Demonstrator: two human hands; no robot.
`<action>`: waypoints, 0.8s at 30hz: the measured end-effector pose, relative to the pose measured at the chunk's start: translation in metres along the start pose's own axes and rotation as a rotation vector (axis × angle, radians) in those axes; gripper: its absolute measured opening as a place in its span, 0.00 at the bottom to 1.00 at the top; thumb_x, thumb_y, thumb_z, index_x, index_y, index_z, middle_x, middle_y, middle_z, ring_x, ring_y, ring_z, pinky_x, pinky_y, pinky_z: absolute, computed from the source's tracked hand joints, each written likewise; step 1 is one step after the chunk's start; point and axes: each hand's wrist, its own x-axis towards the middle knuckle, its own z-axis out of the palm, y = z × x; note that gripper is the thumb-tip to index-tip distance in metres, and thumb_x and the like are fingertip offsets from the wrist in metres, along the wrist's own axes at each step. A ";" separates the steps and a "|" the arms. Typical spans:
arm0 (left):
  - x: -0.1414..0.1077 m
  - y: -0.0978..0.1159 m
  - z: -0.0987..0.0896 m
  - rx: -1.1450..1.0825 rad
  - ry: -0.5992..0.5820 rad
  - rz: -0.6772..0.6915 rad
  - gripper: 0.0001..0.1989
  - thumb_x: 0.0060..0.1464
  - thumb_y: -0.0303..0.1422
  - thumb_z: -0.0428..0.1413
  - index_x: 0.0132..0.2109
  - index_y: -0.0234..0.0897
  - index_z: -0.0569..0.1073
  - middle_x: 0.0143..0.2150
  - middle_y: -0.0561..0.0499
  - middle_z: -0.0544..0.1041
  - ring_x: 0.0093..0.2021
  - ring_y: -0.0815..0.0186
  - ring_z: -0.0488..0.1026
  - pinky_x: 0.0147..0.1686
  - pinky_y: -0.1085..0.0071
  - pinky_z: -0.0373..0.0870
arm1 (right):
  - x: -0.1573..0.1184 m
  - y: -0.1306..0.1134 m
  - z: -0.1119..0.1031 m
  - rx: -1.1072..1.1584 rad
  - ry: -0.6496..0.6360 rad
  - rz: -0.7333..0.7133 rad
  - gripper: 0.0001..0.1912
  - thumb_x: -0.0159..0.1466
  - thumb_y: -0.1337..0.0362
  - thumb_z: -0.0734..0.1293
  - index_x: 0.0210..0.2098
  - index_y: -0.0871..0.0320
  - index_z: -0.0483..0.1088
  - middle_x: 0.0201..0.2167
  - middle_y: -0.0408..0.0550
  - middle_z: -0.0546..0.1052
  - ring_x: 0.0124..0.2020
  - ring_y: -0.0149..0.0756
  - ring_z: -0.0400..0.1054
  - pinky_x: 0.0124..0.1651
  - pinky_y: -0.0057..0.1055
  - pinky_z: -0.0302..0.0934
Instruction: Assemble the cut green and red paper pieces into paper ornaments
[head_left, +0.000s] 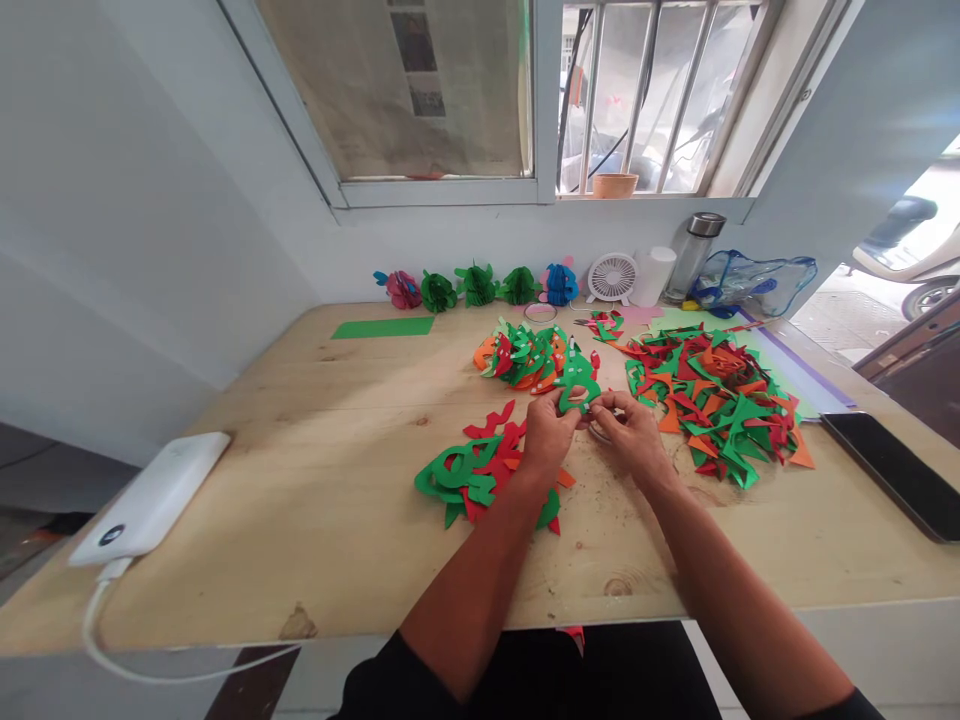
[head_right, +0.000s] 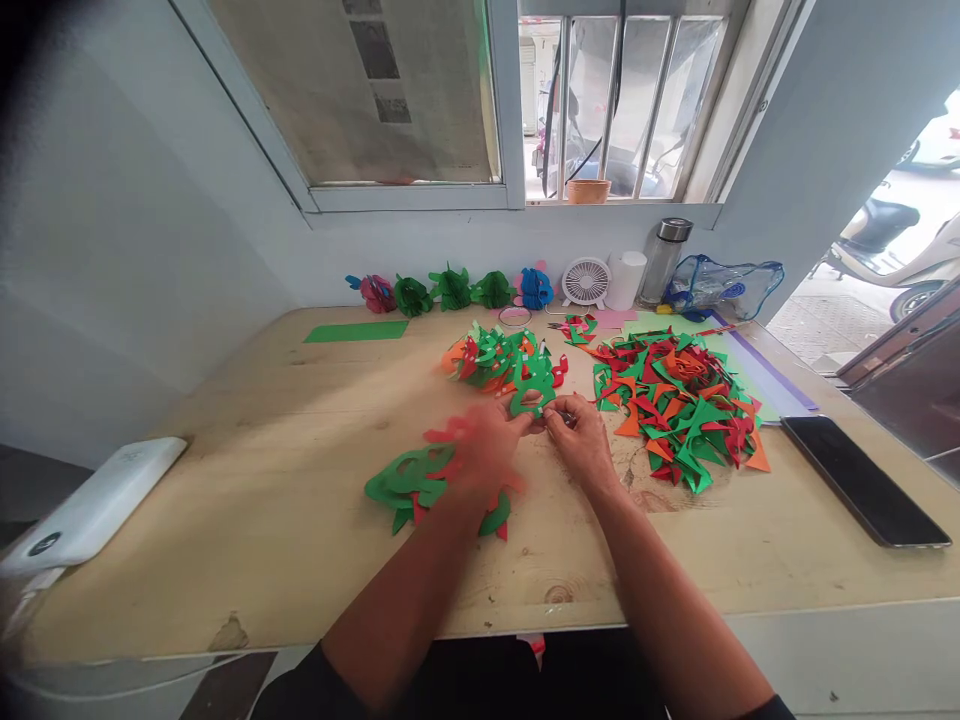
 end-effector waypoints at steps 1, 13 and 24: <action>0.000 0.000 0.000 0.001 0.001 0.002 0.16 0.43 0.18 0.54 0.39 0.34 0.77 0.28 0.52 0.78 0.30 0.67 0.76 0.36 0.69 0.76 | 0.000 0.000 0.000 0.003 -0.002 0.001 0.09 0.55 0.60 0.62 0.25 0.58 0.69 0.27 0.46 0.71 0.27 0.33 0.63 0.31 0.29 0.58; 0.010 -0.014 -0.002 0.039 -0.018 0.066 0.15 0.43 0.19 0.55 0.39 0.34 0.77 0.32 0.50 0.78 0.30 0.67 0.76 0.34 0.70 0.75 | -0.001 -0.003 -0.001 -0.095 0.027 -0.057 0.09 0.56 0.59 0.61 0.25 0.57 0.69 0.27 0.46 0.72 0.30 0.34 0.64 0.32 0.30 0.57; 0.014 -0.024 -0.007 0.278 -0.077 0.113 0.13 0.43 0.23 0.53 0.37 0.35 0.77 0.24 0.52 0.76 0.24 0.69 0.72 0.23 0.77 0.67 | -0.001 -0.008 -0.005 0.051 0.124 0.045 0.11 0.54 0.56 0.64 0.27 0.58 0.71 0.25 0.44 0.73 0.26 0.32 0.64 0.31 0.28 0.58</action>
